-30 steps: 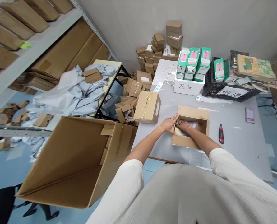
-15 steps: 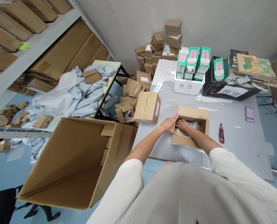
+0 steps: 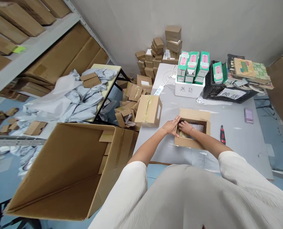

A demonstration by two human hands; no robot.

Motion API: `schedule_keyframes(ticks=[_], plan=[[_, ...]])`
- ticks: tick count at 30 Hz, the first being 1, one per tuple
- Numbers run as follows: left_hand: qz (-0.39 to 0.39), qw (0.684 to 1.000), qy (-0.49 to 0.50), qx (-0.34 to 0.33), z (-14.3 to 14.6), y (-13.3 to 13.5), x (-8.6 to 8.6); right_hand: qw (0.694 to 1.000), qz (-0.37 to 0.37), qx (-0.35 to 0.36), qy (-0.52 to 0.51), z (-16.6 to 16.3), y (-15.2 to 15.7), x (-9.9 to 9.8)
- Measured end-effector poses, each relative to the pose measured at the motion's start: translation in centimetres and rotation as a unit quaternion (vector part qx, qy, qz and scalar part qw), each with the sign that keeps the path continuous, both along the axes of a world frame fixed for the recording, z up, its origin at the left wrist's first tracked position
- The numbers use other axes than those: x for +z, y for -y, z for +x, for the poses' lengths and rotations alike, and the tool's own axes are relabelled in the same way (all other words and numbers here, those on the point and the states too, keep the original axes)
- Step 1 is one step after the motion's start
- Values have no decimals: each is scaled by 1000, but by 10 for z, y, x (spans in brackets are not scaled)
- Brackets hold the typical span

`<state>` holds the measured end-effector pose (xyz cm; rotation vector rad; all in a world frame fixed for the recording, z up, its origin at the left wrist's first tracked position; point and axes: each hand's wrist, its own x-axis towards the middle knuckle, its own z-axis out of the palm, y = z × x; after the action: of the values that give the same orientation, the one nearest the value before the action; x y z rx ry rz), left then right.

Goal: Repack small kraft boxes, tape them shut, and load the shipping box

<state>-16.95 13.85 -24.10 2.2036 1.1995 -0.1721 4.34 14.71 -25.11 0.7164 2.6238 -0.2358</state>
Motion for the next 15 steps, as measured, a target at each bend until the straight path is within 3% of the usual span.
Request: schedule_keyframes(ticks=[5,15], plan=[[8,1000,1,-8,0,-2,1,999,26,18,-16,20,1,24],[3,1000,-21,2,0,-3,5,998,-10,-36,-44,62,-10,66]])
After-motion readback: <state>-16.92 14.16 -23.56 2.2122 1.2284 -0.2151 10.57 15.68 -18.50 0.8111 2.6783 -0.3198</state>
